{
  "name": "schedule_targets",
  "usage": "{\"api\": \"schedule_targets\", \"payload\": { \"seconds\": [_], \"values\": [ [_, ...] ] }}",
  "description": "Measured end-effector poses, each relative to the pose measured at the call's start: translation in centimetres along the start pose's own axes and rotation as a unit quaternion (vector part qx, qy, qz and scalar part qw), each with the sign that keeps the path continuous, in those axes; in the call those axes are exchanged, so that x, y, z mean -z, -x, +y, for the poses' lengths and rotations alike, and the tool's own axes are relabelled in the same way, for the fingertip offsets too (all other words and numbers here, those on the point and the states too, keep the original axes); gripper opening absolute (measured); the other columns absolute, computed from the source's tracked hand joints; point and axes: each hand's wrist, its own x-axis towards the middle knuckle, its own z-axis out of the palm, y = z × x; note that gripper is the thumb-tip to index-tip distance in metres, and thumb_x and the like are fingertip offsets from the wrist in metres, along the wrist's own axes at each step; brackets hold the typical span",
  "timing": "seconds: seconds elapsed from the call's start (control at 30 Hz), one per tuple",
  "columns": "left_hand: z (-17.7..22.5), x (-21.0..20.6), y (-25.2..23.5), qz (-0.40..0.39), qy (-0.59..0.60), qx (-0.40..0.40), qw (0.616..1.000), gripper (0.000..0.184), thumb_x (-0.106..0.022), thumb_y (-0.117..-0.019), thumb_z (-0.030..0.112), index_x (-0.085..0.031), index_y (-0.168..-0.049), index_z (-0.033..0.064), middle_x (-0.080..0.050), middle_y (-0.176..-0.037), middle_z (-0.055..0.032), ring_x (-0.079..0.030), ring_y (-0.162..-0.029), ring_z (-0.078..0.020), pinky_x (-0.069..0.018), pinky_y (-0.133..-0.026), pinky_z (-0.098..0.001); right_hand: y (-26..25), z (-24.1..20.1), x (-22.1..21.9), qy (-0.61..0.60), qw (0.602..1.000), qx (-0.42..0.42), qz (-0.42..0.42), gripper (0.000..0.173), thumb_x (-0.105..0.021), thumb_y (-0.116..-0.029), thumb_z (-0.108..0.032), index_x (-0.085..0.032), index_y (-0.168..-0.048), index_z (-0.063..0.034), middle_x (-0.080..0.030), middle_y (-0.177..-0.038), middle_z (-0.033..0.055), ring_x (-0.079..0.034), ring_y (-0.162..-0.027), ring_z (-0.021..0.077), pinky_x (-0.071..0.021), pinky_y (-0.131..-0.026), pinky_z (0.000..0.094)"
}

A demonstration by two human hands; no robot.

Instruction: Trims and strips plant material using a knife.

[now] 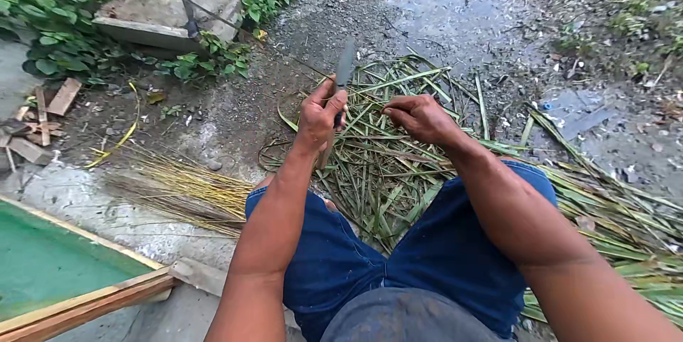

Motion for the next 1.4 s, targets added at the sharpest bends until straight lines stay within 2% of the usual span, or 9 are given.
{"api": "schedule_targets", "payload": {
  "seconds": [0.17, 0.33, 0.5, 0.63, 0.73, 0.97, 1.03, 1.2, 1.4],
  "values": [
    [0.7, 1.9, -0.7, 0.064, 0.037, -0.003, 0.997, 0.036, -0.046, -0.1076, 0.015, -0.048, -0.142, 0.0054, -0.059, -0.074, 0.0019, -0.056, -0.053, -0.0082, -0.0516, -0.047, -0.0221, 0.5, 0.1, 0.7, 0.031, 0.999, 0.019, 0.012, 0.024, -0.053, -0.1045, -0.018, -0.075, -0.102, -0.0077, -0.069, -0.079, 0.0024, -0.062, -0.066, 0.0086, -0.0524, -0.067, 0.0320],
    [0.2, 0.4, 0.3, -0.026, 0.020, 0.034, 0.999, 0.044, -0.052, -0.1034, 0.011, -0.046, -0.146, 0.0038, -0.062, -0.080, 0.0001, -0.057, -0.057, -0.0070, -0.0504, -0.049, -0.0213, 0.6, -0.3, 0.9, 0.064, 0.997, 0.022, 0.040, 0.023, -0.055, -0.1031, -0.016, -0.076, -0.102, -0.0058, -0.072, -0.085, 0.0059, -0.066, -0.074, 0.0120, -0.0544, -0.074, 0.0352],
    [1.3, 3.7, -1.5, 0.071, 0.074, 0.011, 0.995, 0.036, -0.041, -0.1092, 0.021, -0.046, -0.144, 0.0127, -0.058, -0.074, 0.0034, -0.055, -0.051, -0.0072, -0.0509, -0.046, -0.0218, 0.9, 0.0, 1.6, 0.078, 0.996, 0.030, 0.035, 0.023, -0.054, -0.1035, -0.015, -0.075, -0.103, -0.0063, -0.072, -0.085, 0.0052, -0.065, -0.073, 0.0115, -0.0539, -0.072, 0.0339],
    [1.0, 2.8, -0.6, 0.025, 0.060, 0.026, 0.998, 0.042, -0.045, -0.1063, 0.015, -0.042, -0.148, 0.0078, -0.058, -0.075, 0.0015, -0.055, -0.052, -0.0079, -0.0507, -0.046, -0.0220, 0.8, 0.3, 2.0, 0.080, 0.996, 0.028, 0.034, 0.023, -0.054, -0.1032, -0.015, -0.075, -0.102, -0.0067, -0.071, -0.084, 0.0041, -0.064, -0.072, 0.0097, -0.0534, -0.072, 0.0320],
    [1.3, 5.4, -1.6, 0.072, 0.058, 0.012, 0.996, 0.037, -0.041, -0.1085, 0.020, -0.044, -0.144, 0.0138, -0.058, -0.075, 0.0039, -0.055, -0.052, -0.0069, -0.0509, -0.046, -0.0218, 1.4, 0.4, 3.0, 0.091, 0.996, 0.013, 0.020, 0.024, -0.053, -0.1043, -0.016, -0.075, -0.104, -0.0068, -0.072, -0.086, 0.0056, -0.067, -0.074, 0.0131, -0.0548, -0.074, 0.0374],
    [1.9, 8.2, -2.2, 0.153, 0.065, -0.001, 0.986, 0.038, -0.042, -0.1103, 0.021, -0.042, -0.147, 0.0129, -0.058, -0.074, 0.0015, -0.056, -0.051, -0.0093, -0.0517, -0.045, -0.0230, 2.3, 1.2, 4.4, 0.102, 0.994, 0.027, 0.001, 0.025, -0.051, -0.1030, -0.018, -0.075, -0.103, -0.0094, -0.068, -0.078, 0.0002, -0.061, -0.068, 0.0080, -0.0519, -0.067, 0.0333],
    [2.4, 9.1, -2.3, 0.178, 0.066, -0.003, 0.982, 0.039, -0.041, -0.1111, 0.023, -0.041, -0.149, 0.0146, -0.058, -0.074, 0.0015, -0.056, -0.051, -0.0101, -0.0508, -0.044, -0.0238, 2.7, 1.4, 5.1, 0.092, 0.996, 0.016, -0.007, 0.026, -0.051, -0.1028, -0.018, -0.075, -0.103, -0.0082, -0.068, -0.077, 0.0015, -0.062, -0.068, 0.0102, -0.0535, -0.068, 0.0370],
    [2.6, 9.9, -2.1, 0.165, 0.049, -0.022, 0.985, 0.034, -0.042, -0.1100, 0.019, -0.045, -0.144, 0.0128, -0.061, -0.075, 0.0015, -0.057, -0.051, -0.0091, -0.0516, -0.044, -0.0223, 3.7, 1.6, 6.5, 0.088, 0.996, 0.006, -0.031, 0.027, -0.050, -0.1022, -0.021, -0.076, -0.100, -0.0103, -0.066, -0.074, -0.0021, -0.060, -0.065, 0.0076, -0.0528, -0.064, 0.0359],
    [2.9, 11.0, -2.1, 0.197, 0.066, -0.024, 0.978, 0.037, -0.043, -0.1109, 0.022, -0.043, -0.147, 0.0133, -0.059, -0.074, 0.0007, -0.056, -0.051, -0.0100, -0.0515, -0.044, -0.0234, 5.6, 0.8, 8.4, 0.084, 0.994, 0.019, -0.063, 0.026, -0.051, -0.1000, -0.021, -0.076, -0.095, -0.0129, -0.062, -0.066, -0.0071, -0.054, -0.053, 0.0024, -0.0488, -0.050, 0.0263]
  ]
}}
